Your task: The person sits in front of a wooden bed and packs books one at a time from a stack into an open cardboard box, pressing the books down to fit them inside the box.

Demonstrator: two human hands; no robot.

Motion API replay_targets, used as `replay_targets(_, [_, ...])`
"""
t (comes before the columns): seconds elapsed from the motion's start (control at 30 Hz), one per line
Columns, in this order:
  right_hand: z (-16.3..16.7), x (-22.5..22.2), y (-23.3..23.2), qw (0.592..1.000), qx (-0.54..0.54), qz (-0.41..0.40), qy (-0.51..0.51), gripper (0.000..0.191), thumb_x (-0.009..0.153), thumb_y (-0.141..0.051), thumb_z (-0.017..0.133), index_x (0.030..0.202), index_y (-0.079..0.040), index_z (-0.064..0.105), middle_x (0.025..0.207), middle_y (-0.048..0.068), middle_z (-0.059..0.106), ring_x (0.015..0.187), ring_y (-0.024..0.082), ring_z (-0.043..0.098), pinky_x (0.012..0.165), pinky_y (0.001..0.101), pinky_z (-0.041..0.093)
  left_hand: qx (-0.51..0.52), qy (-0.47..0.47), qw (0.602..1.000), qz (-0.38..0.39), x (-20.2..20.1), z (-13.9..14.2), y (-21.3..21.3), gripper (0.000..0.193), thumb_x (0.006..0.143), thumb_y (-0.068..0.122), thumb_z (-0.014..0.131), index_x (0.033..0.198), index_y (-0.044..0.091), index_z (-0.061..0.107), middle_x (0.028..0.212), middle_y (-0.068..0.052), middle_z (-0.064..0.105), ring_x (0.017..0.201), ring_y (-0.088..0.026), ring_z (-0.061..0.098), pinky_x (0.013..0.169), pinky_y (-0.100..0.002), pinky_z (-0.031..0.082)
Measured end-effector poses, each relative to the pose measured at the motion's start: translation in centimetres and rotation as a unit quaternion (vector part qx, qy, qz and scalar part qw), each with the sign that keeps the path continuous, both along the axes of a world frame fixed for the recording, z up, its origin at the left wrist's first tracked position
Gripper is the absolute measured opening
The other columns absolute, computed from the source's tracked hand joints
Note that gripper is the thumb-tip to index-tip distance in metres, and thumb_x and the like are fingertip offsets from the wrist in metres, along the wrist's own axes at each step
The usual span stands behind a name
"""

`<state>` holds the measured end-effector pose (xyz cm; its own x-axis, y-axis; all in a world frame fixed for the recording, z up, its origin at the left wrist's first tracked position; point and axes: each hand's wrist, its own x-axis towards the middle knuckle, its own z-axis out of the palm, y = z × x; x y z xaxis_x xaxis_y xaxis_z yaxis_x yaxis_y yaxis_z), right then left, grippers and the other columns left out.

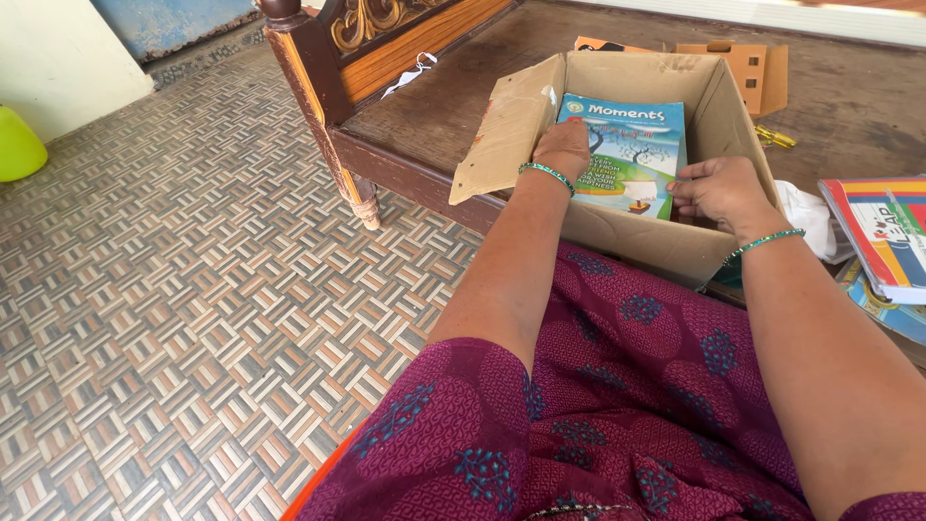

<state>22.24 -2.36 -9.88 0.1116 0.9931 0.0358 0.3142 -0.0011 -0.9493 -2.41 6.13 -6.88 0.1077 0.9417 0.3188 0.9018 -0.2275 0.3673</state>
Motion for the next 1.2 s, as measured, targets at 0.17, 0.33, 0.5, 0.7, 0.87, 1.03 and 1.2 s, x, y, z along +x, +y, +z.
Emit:
replay_targets(0.17, [0.3,-0.4,-0.6,0.999,-0.045,0.006,0.021,0.050,0.086,-0.009,0.080,0.128,0.011,0.060,0.104,0.015,0.071,0.085,0.017,0.070,0.071,0.0341,0.062,-0.081,0.058,0.995,-0.027,-0.1,0.2,-1.4,0.030,0.090,0.011,0.063,0.117,0.006,0.073,0.129,-0.020,0.067,0.119,-0.036,0.066,0.098,-0.044,0.056])
replay_targets(0.33, [0.5,-0.7,-1.2,0.997,-0.042,0.047,-0.052,0.056,0.083,-0.010,0.084,0.128,0.014,0.061,0.101,0.017,0.073,0.082,0.020,0.069,0.068,0.0326,0.056,-0.111,0.065,0.991,-0.042,-0.4,0.5,-2.1,0.033,0.089,0.009,0.063,0.120,0.006,0.072,0.133,-0.018,0.065,0.122,-0.035,0.065,0.099,-0.044,0.055])
replay_targets(0.5, [0.0,-0.3,-0.7,0.997,-0.021,0.029,-0.066,0.053,0.084,-0.009,0.085,0.127,0.013,0.063,0.099,0.019,0.072,0.078,0.019,0.066,0.065,0.0328,0.053,-0.119,0.027,0.992,-0.026,-0.1,-0.7,-0.7,0.033,0.096,0.008,0.056,0.126,0.004,0.070,0.137,-0.020,0.063,0.124,-0.038,0.063,0.101,-0.048,0.054])
replay_targets(0.7, [-0.4,0.0,0.0,0.999,0.021,0.036,-0.008,0.049,0.084,-0.005,0.080,0.128,0.010,0.063,0.103,0.012,0.073,0.083,0.015,0.069,0.069,0.0293,0.056,-0.077,0.076,0.994,-0.022,0.3,-1.0,0.0,0.044,0.094,0.012,0.062,0.136,-0.001,0.061,0.140,-0.023,0.059,0.129,-0.039,0.059,0.101,-0.047,0.054])
replay_targets(0.87, [-0.4,-0.3,-0.3,0.993,-0.048,0.109,-0.013,0.052,0.086,-0.003,0.076,0.135,0.006,0.061,0.111,0.008,0.072,0.091,0.014,0.068,0.077,0.0280,0.057,-0.095,0.184,0.974,-0.089,0.2,0.1,-1.7,0.039,0.090,0.015,0.064,0.129,0.006,0.067,0.140,-0.015,0.060,0.135,-0.033,0.053,0.107,-0.045,0.049])
replay_targets(1.03, [0.0,-0.5,-0.4,0.985,-0.075,0.152,0.029,0.056,0.086,0.000,0.070,0.141,0.002,0.057,0.121,0.006,0.072,0.100,0.013,0.068,0.084,0.0274,0.055,-0.109,0.183,0.974,-0.079,-0.1,1.2,-3.3,0.039,0.090,0.020,0.067,0.128,0.008,0.070,0.140,-0.019,0.062,0.132,-0.034,0.058,0.107,-0.043,0.051])
replay_targets(1.2, [-0.3,-0.4,0.0,0.983,-0.079,0.163,0.033,0.059,0.088,0.002,0.067,0.145,0.001,0.053,0.127,0.006,0.069,0.106,0.014,0.066,0.090,0.0273,0.054,-0.124,0.202,0.969,-0.072,0.1,2.5,-5.5,0.062,0.081,0.046,0.082,0.127,0.006,0.069,0.137,-0.017,0.063,0.132,-0.037,0.055,0.106,-0.041,0.051])
